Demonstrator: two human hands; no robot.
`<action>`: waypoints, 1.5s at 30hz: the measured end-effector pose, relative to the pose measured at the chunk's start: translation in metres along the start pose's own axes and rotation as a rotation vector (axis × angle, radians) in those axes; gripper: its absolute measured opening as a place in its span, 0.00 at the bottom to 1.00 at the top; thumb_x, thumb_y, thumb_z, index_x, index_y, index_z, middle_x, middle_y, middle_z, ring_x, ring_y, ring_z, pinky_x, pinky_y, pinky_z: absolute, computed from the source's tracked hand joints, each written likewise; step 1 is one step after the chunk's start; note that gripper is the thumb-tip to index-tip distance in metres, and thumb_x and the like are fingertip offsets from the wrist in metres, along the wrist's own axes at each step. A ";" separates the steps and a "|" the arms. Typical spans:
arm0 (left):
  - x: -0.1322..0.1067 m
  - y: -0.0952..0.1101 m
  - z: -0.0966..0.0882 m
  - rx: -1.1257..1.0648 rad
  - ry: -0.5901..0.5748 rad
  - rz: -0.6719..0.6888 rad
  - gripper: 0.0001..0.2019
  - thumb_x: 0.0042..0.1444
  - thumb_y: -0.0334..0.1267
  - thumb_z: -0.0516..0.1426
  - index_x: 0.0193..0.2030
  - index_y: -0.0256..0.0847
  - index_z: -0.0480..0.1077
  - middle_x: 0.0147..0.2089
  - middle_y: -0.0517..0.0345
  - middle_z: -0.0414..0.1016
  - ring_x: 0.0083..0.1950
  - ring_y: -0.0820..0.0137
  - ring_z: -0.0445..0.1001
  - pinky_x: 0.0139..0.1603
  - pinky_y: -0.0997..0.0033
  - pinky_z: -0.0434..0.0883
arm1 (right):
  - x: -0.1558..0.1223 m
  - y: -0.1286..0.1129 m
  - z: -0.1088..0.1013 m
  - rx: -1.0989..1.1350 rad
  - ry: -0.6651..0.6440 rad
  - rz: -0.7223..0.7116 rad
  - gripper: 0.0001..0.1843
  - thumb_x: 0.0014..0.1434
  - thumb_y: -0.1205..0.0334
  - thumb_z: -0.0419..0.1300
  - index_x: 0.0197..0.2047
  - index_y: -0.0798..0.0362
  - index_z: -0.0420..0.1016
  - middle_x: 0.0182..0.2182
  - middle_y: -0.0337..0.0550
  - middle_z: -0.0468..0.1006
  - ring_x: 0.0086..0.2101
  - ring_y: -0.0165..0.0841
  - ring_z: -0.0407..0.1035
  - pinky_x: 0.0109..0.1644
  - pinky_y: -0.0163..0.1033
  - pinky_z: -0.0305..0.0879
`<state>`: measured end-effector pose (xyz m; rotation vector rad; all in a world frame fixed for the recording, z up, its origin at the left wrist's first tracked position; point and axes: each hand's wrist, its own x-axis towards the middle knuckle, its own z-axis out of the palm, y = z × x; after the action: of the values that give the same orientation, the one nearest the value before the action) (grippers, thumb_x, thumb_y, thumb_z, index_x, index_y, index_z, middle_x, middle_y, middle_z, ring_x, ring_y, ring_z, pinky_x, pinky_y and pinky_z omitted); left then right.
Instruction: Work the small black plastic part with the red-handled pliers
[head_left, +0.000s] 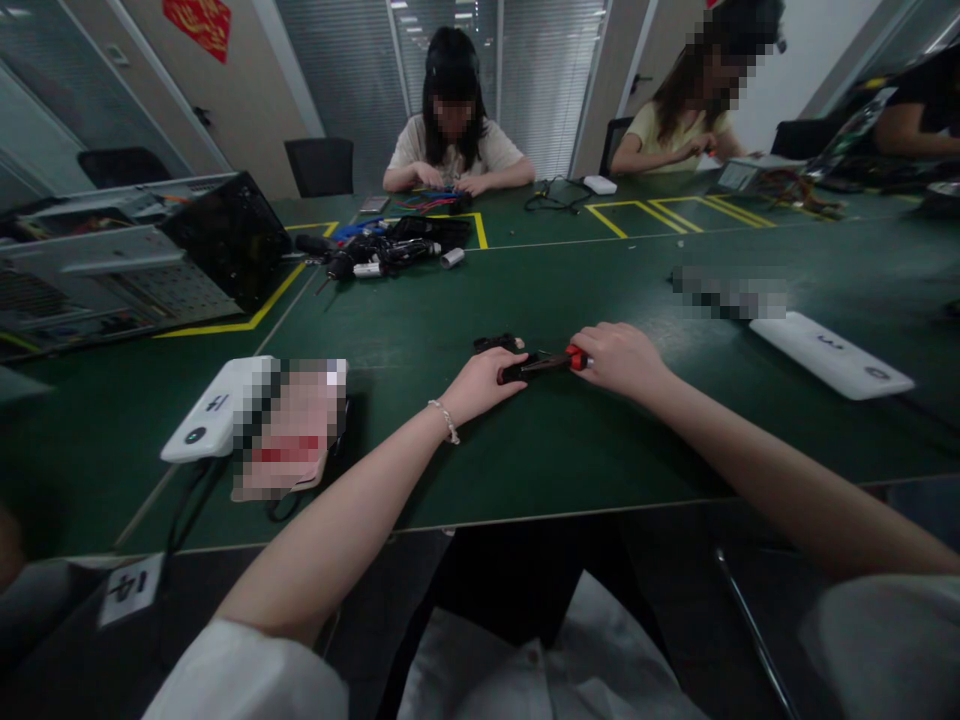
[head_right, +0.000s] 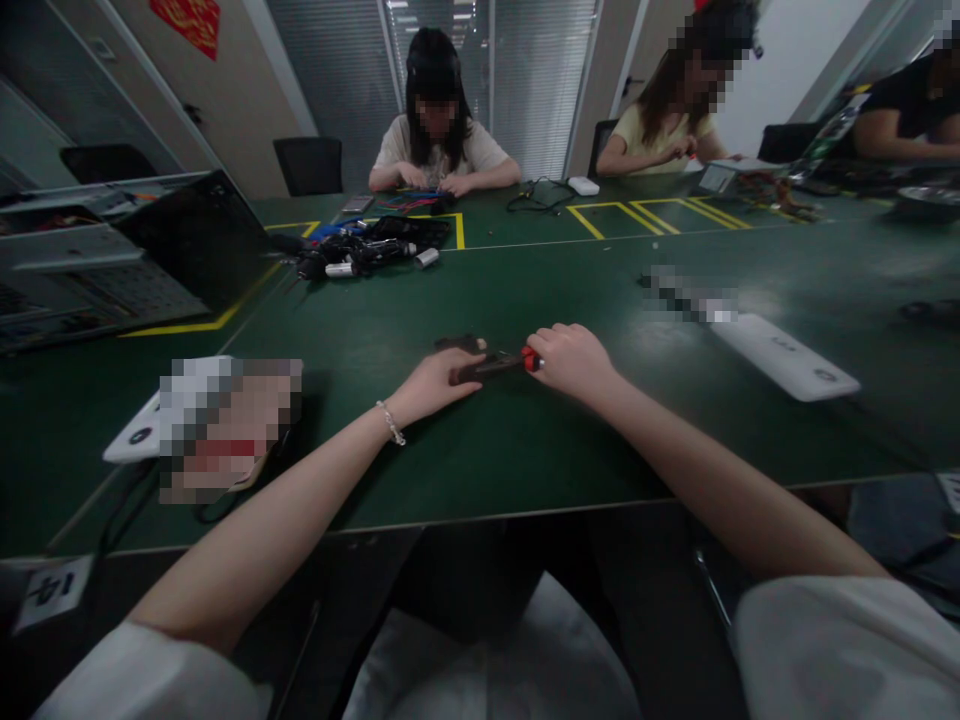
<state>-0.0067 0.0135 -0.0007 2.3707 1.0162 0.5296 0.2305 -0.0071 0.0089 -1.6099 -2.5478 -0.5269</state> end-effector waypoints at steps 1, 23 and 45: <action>0.000 0.000 0.000 -0.004 0.001 0.002 0.21 0.55 0.34 0.59 0.56 0.36 0.67 0.50 0.49 0.73 0.46 0.66 0.72 0.50 0.62 0.69 | 0.000 0.000 0.000 -0.001 0.000 -0.005 0.12 0.56 0.58 0.52 0.36 0.55 0.73 0.34 0.49 0.76 0.33 0.37 0.67 0.36 0.40 0.58; 0.000 0.001 -0.001 -0.009 0.006 0.009 0.21 0.54 0.34 0.60 0.56 0.36 0.68 0.52 0.49 0.73 0.51 0.64 0.71 0.54 0.62 0.68 | 0.000 0.002 0.003 0.001 0.009 -0.009 0.12 0.55 0.58 0.54 0.36 0.56 0.72 0.33 0.49 0.76 0.32 0.37 0.67 0.36 0.40 0.58; 0.002 -0.003 0.002 -0.004 0.015 0.017 0.21 0.54 0.34 0.60 0.56 0.36 0.68 0.52 0.50 0.72 0.50 0.65 0.71 0.55 0.63 0.67 | 0.000 0.002 0.003 0.001 0.038 -0.008 0.12 0.55 0.57 0.53 0.36 0.55 0.72 0.33 0.48 0.76 0.32 0.36 0.66 0.35 0.39 0.57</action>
<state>-0.0062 0.0161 -0.0041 2.3774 1.0016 0.5555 0.2325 -0.0051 0.0072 -1.5751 -2.5277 -0.5515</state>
